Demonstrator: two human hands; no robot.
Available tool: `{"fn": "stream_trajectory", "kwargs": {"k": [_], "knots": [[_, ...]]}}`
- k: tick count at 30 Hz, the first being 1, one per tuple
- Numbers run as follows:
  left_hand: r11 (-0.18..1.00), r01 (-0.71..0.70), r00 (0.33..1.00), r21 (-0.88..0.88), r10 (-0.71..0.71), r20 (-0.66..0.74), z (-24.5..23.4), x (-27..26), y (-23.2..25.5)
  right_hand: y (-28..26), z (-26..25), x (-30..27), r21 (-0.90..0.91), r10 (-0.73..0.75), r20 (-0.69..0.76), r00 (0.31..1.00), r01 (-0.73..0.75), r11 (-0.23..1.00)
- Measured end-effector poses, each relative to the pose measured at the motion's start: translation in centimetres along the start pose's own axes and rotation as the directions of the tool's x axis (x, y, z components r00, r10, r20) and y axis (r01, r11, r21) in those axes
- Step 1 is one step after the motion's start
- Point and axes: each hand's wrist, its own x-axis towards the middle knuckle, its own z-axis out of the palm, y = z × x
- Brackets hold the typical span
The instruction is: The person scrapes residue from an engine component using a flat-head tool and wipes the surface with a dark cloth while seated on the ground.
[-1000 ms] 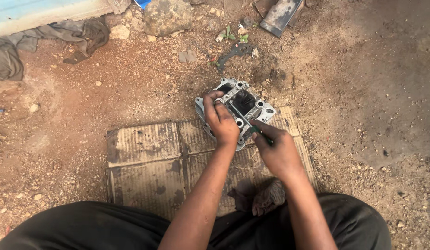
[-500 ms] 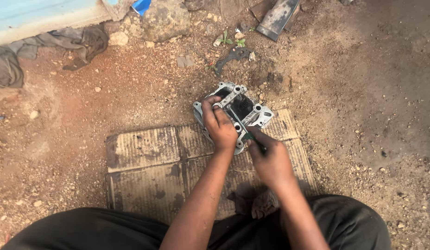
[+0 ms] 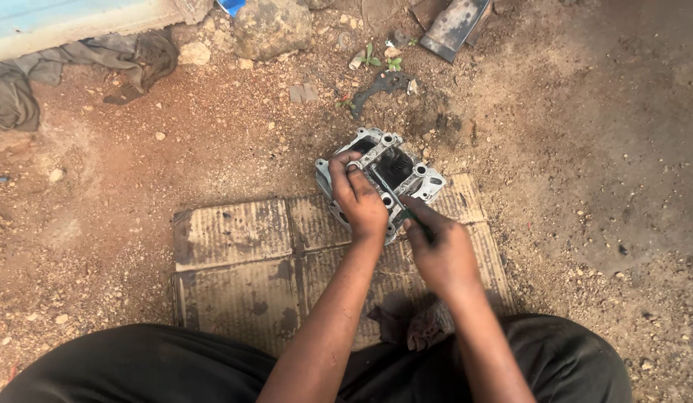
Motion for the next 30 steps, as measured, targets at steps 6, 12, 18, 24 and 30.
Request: {"fn": "stream_trajectory", "kwargs": {"k": [6, 12, 18, 24, 30], "knots": [[0.998, -0.038, 0.999, 0.052, 0.038, -0.008, -0.1, -0.3, 0.0, -1.4, 2.4, -1.8, -0.146, -0.063, -0.139, 0.988, 0.042, 0.988], [0.988, -0.083, 0.995, 0.127, 0.075, 0.068, -0.6, 0.2, 1.4, -0.3, 0.7, -0.7, -0.012, 0.047, 0.02, 0.999, -0.047, 0.999], [0.995, -0.064, 0.996, 0.083, 0.058, 0.065, -0.5, 0.1, 1.1, 1.7, -0.8, 0.5, 0.061, -0.006, 0.104, 0.995, -0.001, 0.998], [0.999, -0.013, 1.0, 0.043, 0.014, -0.008, 0.0, -0.4, 0.7, 1.4, 0.0, 0.1, 0.071, 0.076, 0.066, 0.995, -0.08, 0.994], [0.999, 0.009, 0.999, -0.044, -0.01, -0.032, 0.6, -0.5, 0.1, 1.0, 0.4, -0.2, 0.046, 0.063, 0.006, 0.998, -0.063, 0.997]]}}
